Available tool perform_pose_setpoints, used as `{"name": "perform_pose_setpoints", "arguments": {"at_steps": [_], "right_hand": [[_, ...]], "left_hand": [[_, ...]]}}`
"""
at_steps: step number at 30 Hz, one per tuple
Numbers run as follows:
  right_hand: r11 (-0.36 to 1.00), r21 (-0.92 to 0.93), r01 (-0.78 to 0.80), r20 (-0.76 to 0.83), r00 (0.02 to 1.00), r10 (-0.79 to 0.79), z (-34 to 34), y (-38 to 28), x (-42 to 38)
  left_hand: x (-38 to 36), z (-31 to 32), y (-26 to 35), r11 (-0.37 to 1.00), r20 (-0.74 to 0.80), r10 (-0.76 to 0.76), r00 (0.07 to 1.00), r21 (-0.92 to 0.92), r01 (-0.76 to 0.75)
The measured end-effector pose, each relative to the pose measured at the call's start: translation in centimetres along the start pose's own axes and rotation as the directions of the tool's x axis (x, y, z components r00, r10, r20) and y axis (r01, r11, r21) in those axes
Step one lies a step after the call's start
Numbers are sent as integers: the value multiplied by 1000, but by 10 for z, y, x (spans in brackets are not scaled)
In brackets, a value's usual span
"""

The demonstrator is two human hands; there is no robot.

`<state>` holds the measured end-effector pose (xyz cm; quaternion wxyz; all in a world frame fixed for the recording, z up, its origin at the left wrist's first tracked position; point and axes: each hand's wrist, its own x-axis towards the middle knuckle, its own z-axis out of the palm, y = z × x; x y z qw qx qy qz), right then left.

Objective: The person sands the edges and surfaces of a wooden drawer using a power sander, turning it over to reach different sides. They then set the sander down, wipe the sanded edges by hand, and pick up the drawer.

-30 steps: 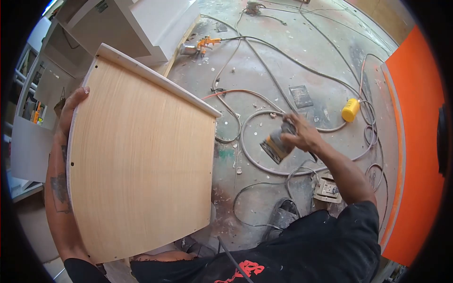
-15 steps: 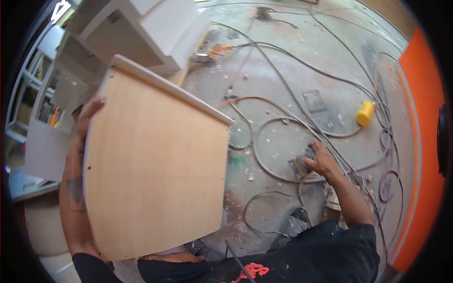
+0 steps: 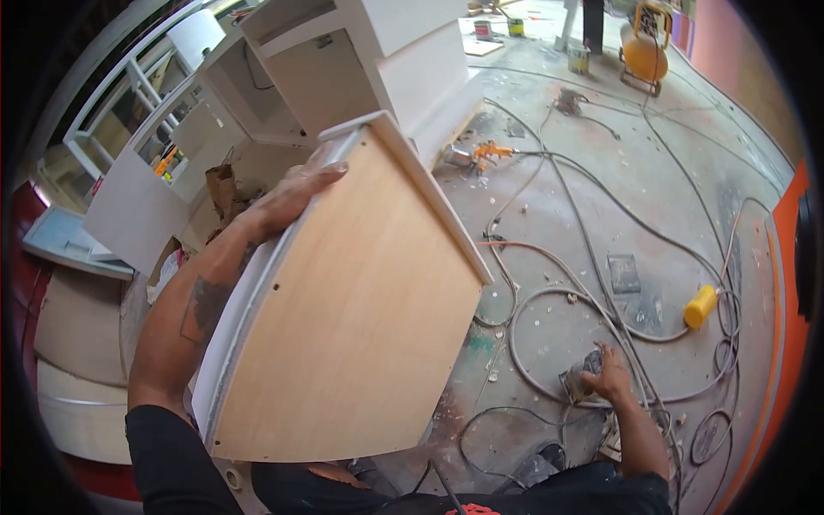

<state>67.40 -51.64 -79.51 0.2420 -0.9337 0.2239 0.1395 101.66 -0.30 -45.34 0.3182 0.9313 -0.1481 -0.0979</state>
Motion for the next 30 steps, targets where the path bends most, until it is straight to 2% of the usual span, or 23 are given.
{"name": "perform_pose_setpoints", "arguments": {"at_steps": [4,5,8,9,10,13,16,19,22,25,28,30], "right_hand": [[999,-6,45,-20,999,-45,4,5,0],[999,-7,41,-13,999,-41,2,2,-2],[1000,-18,11,2,1000,-11,0,-2,-6],[1000,-24,0,14,1000,0,-2,-5,-6],[1000,-28,-8,25,1000,9,-3,-8,-6],[999,-44,28,10,1000,-28,-6,-15,-9],[999,-29,21,23,1000,-20,-7,-19,-10],[999,-47,14,31,999,-13,-8,-20,-12],[999,-16,49,14,999,-48,-5,-17,-12],[997,13,81,18,997,-81,-3,-15,-10],[998,11,66,29,997,-66,0,-13,-11],[999,8,50,30,998,-50,1,-11,-9]], "left_hand": [[-22,3,20,980,71,96,993,165,-107],[-23,10,17,953,30,150,988,263,-152],[-24,29,28,947,-10,179,984,272,-169],[-30,33,44,934,-1,113,994,341,-106],[-35,38,54,928,-5,124,992,356,-114],[-44,48,73,905,-10,129,992,409,-114],[-48,47,83,924,15,78,997,375,-78],[-38,36,53,954,37,162,986,249,-166],[-46,22,32,987,29,147,989,67,-149],[-64,17,11,997,86,65,994,-44,-61],[-98,4,20,963,333,-32,942,-242,118],[-111,3,9,951,321,-59,945,-269,151]]}}
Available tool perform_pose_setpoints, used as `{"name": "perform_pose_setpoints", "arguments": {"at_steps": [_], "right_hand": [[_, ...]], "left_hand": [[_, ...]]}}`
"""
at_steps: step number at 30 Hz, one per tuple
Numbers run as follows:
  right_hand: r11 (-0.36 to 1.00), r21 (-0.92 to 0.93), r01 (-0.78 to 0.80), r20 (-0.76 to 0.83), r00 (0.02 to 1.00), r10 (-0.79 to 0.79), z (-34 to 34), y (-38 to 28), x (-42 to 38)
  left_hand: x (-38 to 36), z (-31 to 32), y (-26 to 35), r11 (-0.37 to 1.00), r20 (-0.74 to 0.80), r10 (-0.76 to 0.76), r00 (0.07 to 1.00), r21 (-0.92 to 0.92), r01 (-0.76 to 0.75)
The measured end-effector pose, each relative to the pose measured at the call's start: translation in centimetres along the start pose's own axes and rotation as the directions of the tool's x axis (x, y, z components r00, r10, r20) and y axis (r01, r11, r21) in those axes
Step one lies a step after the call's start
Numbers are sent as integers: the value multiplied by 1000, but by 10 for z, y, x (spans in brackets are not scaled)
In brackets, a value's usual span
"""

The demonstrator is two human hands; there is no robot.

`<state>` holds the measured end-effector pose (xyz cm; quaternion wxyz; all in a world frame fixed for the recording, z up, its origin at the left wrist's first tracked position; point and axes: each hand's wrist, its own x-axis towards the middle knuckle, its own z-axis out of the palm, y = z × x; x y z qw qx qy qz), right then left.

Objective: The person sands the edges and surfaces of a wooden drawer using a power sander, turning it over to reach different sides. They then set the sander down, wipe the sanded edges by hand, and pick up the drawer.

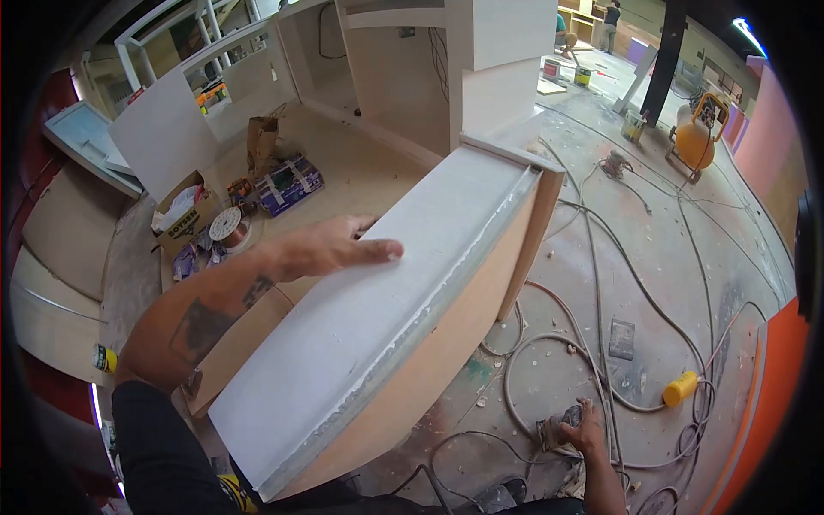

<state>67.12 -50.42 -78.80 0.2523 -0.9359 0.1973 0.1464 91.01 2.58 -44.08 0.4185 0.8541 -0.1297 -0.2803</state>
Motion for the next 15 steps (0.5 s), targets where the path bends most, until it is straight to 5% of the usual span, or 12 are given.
{"name": "perform_pose_setpoints", "arguments": {"at_steps": [8,15], "right_hand": [[996,-81,24,-49,998,-28,13,11,3],[999,-39,-19,-82,997,16,13,7,1]], "left_hand": [[-54,-1,-10,985,114,-164,980,-32,169],[-62,9,-19,1000,-23,-25,999,-2,25]]}}
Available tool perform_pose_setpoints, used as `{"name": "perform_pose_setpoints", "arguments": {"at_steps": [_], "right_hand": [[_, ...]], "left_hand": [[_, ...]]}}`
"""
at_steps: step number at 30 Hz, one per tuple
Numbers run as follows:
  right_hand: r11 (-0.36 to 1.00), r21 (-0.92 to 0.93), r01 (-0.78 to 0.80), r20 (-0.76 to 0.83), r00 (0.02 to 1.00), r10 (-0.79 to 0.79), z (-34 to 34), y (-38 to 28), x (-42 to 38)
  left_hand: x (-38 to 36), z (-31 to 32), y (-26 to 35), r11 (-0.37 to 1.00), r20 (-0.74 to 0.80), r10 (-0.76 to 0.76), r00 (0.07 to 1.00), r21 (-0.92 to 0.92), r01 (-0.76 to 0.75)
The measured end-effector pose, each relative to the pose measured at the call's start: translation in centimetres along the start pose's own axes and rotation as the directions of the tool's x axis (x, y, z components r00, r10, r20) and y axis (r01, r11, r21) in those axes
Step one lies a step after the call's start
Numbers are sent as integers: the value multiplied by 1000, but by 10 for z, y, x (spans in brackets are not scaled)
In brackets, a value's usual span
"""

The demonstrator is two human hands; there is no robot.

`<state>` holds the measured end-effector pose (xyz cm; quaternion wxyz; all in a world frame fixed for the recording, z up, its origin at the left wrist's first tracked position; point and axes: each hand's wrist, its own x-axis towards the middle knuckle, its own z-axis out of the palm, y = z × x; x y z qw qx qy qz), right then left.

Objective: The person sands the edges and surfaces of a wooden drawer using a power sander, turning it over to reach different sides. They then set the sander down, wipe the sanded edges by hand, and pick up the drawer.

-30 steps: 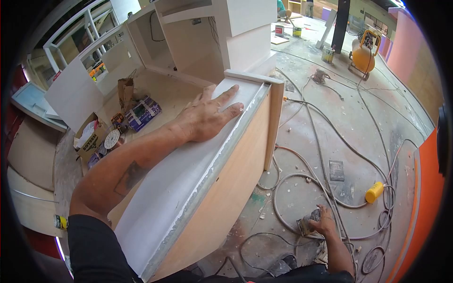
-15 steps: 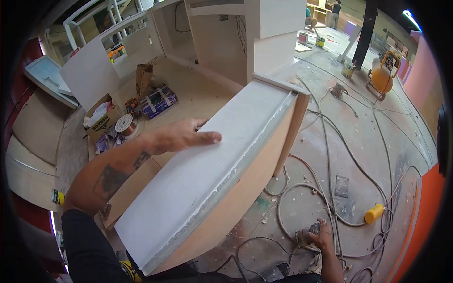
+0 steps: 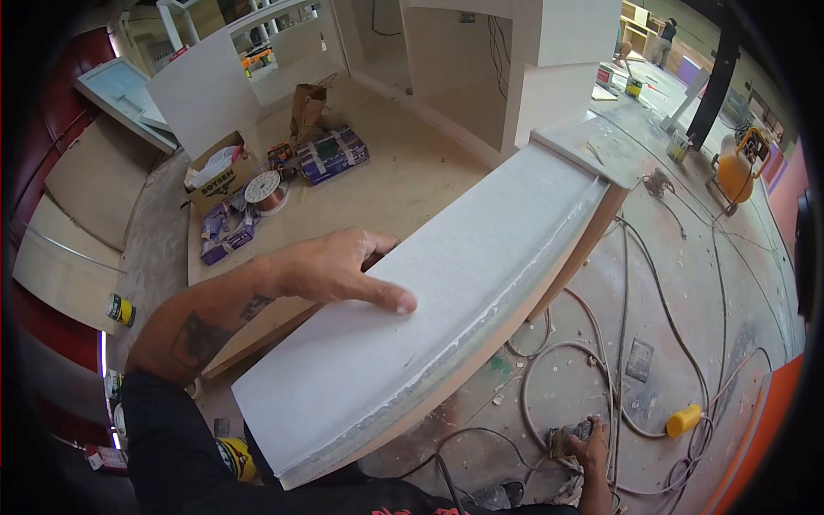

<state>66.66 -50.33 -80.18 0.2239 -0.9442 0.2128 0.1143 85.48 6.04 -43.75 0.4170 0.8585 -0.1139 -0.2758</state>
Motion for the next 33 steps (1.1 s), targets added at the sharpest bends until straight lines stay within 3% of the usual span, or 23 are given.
{"name": "perform_pose_setpoints", "arguments": {"at_steps": [5,8,11,14,20,27,30,33], "right_hand": [[998,-26,54,7,999,-54,-1,-6,-5],[998,-13,55,11,998,-55,0,-9,-7],[996,-10,92,-9,996,-92,6,-3,-6],[1000,-6,10,70,997,-9,-6,-25,-11],[990,-8,142,38,989,-142,15,2,1],[995,-18,96,68,993,-94,15,-7,-5],[995,-33,96,69,993,-93,12,-12,-8],[996,-50,78,60,995,-75,11,-13,-8]], "left_hand": [[20,8,17,992,-132,22,991,126,-5],[28,7,17,993,-150,92,984,80,-81],[27,3,7,996,-104,89,991,-2,-90],[29,-5,-9,983,-15,179,984,-26,-180],[-17,-16,-6,995,209,-24,978,104,2],[-39,14,2,997,-122,-62,991,33,66],[-39,21,1,995,-232,17,973,98,6],[-42,18,14,966,-220,3,976,251,54]]}}
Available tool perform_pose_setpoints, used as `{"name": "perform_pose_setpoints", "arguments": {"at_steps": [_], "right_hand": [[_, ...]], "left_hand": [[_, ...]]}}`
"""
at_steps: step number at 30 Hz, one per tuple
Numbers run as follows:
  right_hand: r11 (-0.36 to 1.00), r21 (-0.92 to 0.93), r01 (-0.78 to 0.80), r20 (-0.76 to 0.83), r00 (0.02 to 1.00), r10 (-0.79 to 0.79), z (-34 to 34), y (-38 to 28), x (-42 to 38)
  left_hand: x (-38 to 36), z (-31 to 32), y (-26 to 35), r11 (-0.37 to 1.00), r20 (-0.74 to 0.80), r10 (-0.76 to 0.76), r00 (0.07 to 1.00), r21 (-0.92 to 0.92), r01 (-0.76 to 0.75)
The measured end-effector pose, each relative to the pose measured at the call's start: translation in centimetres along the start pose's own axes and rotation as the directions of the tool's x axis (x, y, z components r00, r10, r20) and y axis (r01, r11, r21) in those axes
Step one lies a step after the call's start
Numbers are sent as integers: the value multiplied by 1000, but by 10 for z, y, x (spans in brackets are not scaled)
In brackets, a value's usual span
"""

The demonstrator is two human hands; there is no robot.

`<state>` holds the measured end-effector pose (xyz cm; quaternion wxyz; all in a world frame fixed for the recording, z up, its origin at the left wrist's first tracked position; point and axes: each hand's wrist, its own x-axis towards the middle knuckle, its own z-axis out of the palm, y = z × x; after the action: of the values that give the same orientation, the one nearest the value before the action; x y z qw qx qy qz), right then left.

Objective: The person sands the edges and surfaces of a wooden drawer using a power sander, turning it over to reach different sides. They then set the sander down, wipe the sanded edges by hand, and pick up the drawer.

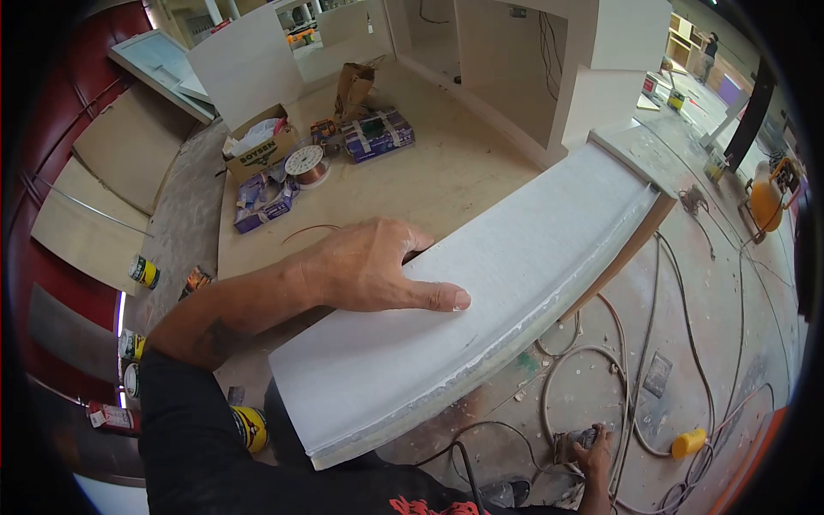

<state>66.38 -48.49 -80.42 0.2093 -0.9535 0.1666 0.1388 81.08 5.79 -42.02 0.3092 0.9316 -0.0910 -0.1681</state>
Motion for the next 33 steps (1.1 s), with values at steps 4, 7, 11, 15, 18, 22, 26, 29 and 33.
{"name": "perform_pose_setpoints", "arguments": {"at_steps": [4,7,11,15,18,22,26,29,33], "right_hand": [[1000,12,-8,17,1000,8,-1,-2,2],[1000,10,-2,21,1000,2,0,0,3],[998,31,-62,63,996,60,-12,-18,-4],[998,19,-55,69,996,54,-15,-19,-5],[999,3,-37,56,998,37,-6,-5,-2],[999,-34,-39,43,998,40,-10,-4,-1],[999,-2,-33,46,998,33,-9,-1,-1],[1000,6,-11,73,997,10,-6,-4,-2],[999,-36,-32,78,996,35,-8,-7,8]], "left_hand": [[2,-12,16,975,23,-79,997,208,73],[4,-14,14,966,5,-70,998,249,67],[7,-16,11,960,2,-25,1000,279,23],[20,-17,0,980,-5,44,999,195,-42],[46,-18,7,930,-185,265,946,308,-200],[79,-20,26,821,-98,448,888,439,-365],[62,-14,-2,871,-71,415,907,318,-373],[37,-19,-6,981,17,114,993,156,-116],[42,-26,-8,925,-91,322,942,241,-293]]}}
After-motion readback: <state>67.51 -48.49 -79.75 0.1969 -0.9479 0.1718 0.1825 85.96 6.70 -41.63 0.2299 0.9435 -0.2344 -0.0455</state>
